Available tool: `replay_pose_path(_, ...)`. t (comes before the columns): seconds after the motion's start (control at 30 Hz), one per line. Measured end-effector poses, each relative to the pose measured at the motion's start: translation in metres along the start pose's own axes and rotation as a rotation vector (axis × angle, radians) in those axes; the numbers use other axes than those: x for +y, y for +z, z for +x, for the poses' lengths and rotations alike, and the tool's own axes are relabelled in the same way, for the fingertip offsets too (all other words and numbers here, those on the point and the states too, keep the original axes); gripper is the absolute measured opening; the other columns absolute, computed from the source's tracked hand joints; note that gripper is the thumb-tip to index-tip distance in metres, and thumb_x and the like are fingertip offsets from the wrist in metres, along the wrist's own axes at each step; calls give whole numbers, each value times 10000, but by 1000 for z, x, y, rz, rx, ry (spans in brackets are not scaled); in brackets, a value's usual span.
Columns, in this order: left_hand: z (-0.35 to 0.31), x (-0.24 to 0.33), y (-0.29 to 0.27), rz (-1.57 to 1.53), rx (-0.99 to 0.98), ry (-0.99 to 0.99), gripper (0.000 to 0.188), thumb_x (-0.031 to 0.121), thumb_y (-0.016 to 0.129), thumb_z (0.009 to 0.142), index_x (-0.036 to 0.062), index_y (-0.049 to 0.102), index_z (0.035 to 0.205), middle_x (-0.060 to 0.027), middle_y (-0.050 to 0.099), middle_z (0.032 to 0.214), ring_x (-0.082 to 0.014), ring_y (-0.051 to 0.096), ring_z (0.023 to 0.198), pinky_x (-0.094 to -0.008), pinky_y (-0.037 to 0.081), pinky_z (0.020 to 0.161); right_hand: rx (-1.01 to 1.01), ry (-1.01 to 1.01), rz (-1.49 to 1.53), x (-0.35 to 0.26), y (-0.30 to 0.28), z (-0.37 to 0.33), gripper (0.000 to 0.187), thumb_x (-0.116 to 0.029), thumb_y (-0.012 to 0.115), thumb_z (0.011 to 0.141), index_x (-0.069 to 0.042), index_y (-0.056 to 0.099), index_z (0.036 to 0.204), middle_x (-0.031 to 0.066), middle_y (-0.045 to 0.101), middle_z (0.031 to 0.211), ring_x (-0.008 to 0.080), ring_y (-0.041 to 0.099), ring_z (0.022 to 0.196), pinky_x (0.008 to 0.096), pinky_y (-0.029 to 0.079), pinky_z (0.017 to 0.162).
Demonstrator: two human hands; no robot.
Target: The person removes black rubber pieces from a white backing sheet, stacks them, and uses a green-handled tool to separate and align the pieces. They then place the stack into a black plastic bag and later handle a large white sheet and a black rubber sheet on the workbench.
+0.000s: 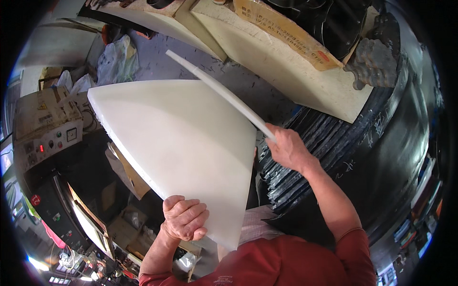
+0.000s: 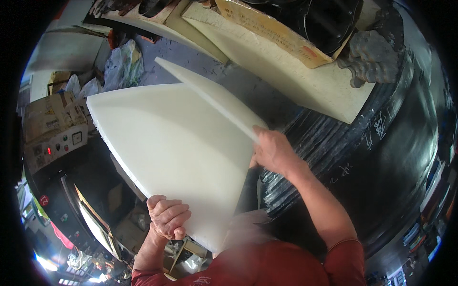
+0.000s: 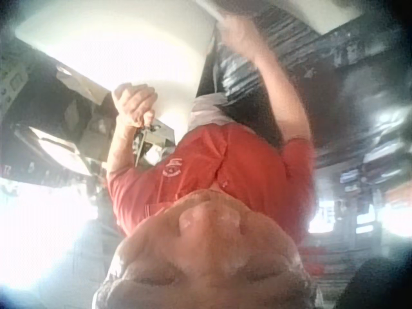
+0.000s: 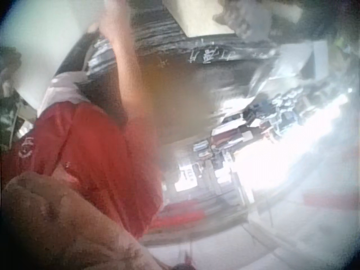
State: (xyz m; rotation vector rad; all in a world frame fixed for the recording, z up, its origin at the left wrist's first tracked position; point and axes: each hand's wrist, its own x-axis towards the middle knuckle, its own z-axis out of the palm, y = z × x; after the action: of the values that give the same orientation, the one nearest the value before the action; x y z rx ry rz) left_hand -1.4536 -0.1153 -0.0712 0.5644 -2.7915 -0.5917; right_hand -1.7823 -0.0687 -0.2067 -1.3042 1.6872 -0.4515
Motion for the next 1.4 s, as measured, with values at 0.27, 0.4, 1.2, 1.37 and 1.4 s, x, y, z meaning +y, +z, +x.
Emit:
replay_pose_path(0.27,-7,2,-3,20,-55,-39,432,406,422,1050,167,728,861,22,738,964,-169,671,896,-408,425,881,-16,-67,262,-18,55,-13,697,-384,661,981,98,462,1442,331,516,1443,462,494,1354,447,392,1162)
replay_pose_path(0.4,-8,2,-5,32,-67,-41,450,437,424,1058,165,716,849,22,731,950,-151,672,878,-382,430,865,-65,-35,257,-27,93,-23,761,-393,662,991,88,391,1515,337,396,1556,452,375,1469,450,303,1229)
replay_pose_path(1.2,-11,1,-1,37,-48,-21,460,391,402,1072,168,733,844,19,729,961,-166,662,894,-398,424,870,-65,118,484,-17,199,2,747,-450,515,1067,11,272,1603,322,228,1652,455,213,1545,542,160,1253)
replay_pose_path(1.37,-10,-2,5,25,7,12,448,411,421,1058,157,717,839,13,718,956,-173,662,899,-393,429,868,-82,84,430,-40,179,-13,806,-461,586,1032,41,284,1585,317,230,1650,451,212,1544,531,172,1252)
replay_pose_path(1.4,-10,-3,6,19,17,21,446,410,423,1058,157,716,837,11,717,954,-175,662,900,-392,429,867,-64,8,426,-46,174,-22,817,-458,606,1022,44,287,1582,316,233,1648,450,210,1545,529,173,1252)
